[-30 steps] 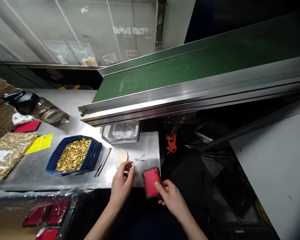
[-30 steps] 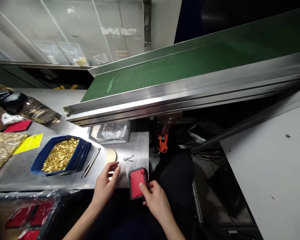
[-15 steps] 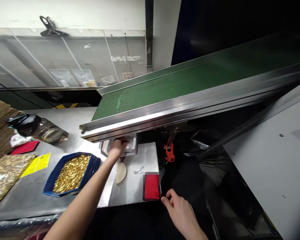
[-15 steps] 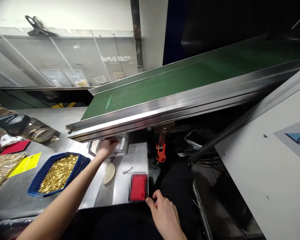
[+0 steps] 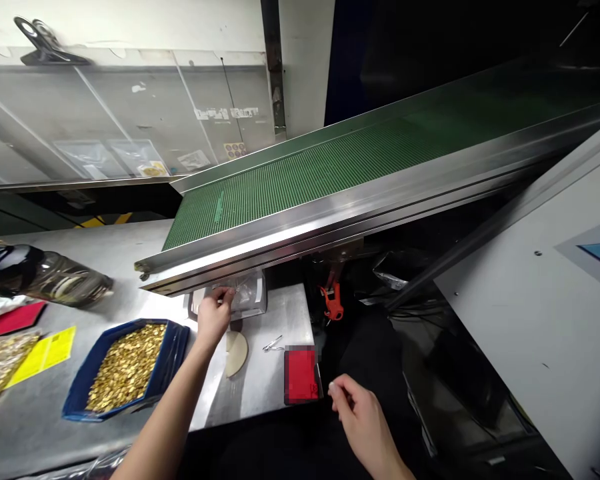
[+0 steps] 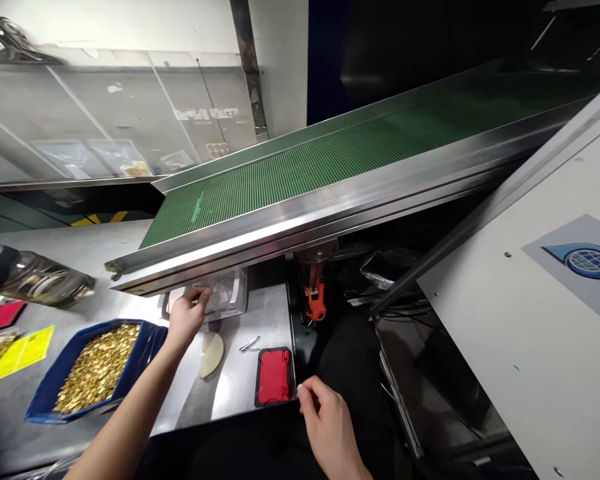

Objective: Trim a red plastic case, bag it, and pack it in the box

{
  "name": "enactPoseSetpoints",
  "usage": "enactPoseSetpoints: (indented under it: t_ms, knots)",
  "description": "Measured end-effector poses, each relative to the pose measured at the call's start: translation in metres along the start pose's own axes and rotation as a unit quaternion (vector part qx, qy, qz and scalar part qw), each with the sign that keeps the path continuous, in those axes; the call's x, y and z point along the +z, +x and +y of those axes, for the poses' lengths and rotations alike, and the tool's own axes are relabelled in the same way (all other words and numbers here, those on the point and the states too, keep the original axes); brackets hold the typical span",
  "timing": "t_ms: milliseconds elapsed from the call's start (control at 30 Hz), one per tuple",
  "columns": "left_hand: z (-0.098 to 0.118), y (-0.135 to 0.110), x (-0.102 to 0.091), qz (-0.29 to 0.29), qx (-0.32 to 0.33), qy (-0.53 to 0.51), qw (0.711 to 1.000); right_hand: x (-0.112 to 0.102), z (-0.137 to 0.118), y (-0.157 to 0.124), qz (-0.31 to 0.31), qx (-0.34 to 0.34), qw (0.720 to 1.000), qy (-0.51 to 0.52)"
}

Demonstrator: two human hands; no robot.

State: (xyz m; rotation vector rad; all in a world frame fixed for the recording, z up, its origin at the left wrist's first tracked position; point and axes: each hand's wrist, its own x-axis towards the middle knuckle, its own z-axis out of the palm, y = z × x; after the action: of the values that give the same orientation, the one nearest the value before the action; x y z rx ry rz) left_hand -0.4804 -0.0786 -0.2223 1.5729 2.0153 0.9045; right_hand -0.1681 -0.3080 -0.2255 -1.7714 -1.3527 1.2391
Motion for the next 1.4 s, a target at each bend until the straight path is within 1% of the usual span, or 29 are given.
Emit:
enactPoseSetpoints:
  t_ms: [100,167,233,300,367,433,500,533,600,633,700,800,900,967,1033,1100,1200,1267,1300,1333,1400]
  knots:
    - [0.002,-0.014,0.0,0.104,0.007,-0.035,0.994,0.006,-0.019,0.008,-0.004,-0.034,0.999,0.007]
    - [0.005,-0.024,0.002,0.163,0.006,-0.06,0.985,0.011,-0.025,0.011,-0.008,-0.053,0.998,0.01]
    - [0.011,-0.038,0.005,0.188,0.012,-0.089,0.978,0.017,-0.026,0.011,-0.012,-0.062,0.998,0.015]
    - [0.02,-0.056,0.006,0.183,0.026,-0.118,0.976,0.02,-0.026,0.01,-0.015,-0.062,0.998,0.022]
    - [0.033,-0.08,0.005,0.159,0.035,-0.143,0.976,0.02,-0.03,0.008,-0.01,-0.067,0.997,0.028]
    - [0.047,-0.106,0.004,0.115,0.034,-0.163,0.979,0.016,-0.041,0.007,0.008,-0.093,0.995,0.037]
    - [0.06,-0.131,0.005,0.044,0.026,-0.185,0.981,0.011,-0.055,0.01,0.022,-0.135,0.99,0.047]
    - [0.066,-0.143,0.008,0.003,0.021,-0.199,0.98,0.009,-0.062,0.014,0.019,-0.155,0.986,0.051]
    - [0.075,-0.163,0.015,-0.077,0.013,-0.229,0.97,0.007,-0.071,0.022,-0.013,-0.175,0.982,0.065]
    - [0.079,-0.171,0.019,-0.112,0.009,-0.242,0.964,0.007,-0.072,0.027,-0.032,-0.169,0.982,0.077]
    - [0.083,-0.184,0.026,-0.164,0.006,-0.263,0.951,0.01,-0.068,0.034,-0.049,-0.128,0.982,0.127]
    - [0.083,-0.196,0.031,-0.228,0.017,-0.284,0.931,0.012,-0.052,0.038,-0.03,-0.053,0.973,0.223]
    - [0.082,-0.205,0.034,-0.288,0.006,-0.319,0.903,0.008,-0.035,0.035,-0.015,-0.019,0.964,0.266]
    - [0.083,-0.211,0.037,-0.304,-0.011,-0.328,0.895,0.005,-0.027,0.03,-0.015,-0.002,0.963,0.269]
    - [0.085,-0.214,0.041,-0.303,-0.02,-0.307,0.902,0.002,-0.023,0.026,-0.017,0.008,0.966,0.257]
    - [0.087,-0.215,0.044,-0.307,-0.027,-0.281,0.909,-0.001,-0.02,0.022,-0.02,0.007,0.972,0.233]
    - [0.087,-0.211,0.043,-0.332,-0.05,-0.276,0.901,-0.008,-0.02,0.017,-0.032,-0.003,0.982,0.184]
    - [0.085,-0.206,0.04,-0.339,-0.07,-0.287,0.893,-0.014,-0.021,0.014,-0.028,-0.018,0.993,0.111]
    - [0.084,-0.203,0.038,-0.337,-0.083,-0.298,0.889,-0.016,-0.021,0.013,-0.014,-0.032,0.998,0.059]
    - [0.083,-0.201,0.037,-0.334,-0.098,-0.312,0.884,-0.018,-0.022,0.012,0.005,-0.049,0.999,0.0]
    - [0.082,-0.197,0.035,-0.332,-0.133,-0.352,0.865,-0.019,-0.022,0.01,0.05,-0.083,0.99,-0.105]
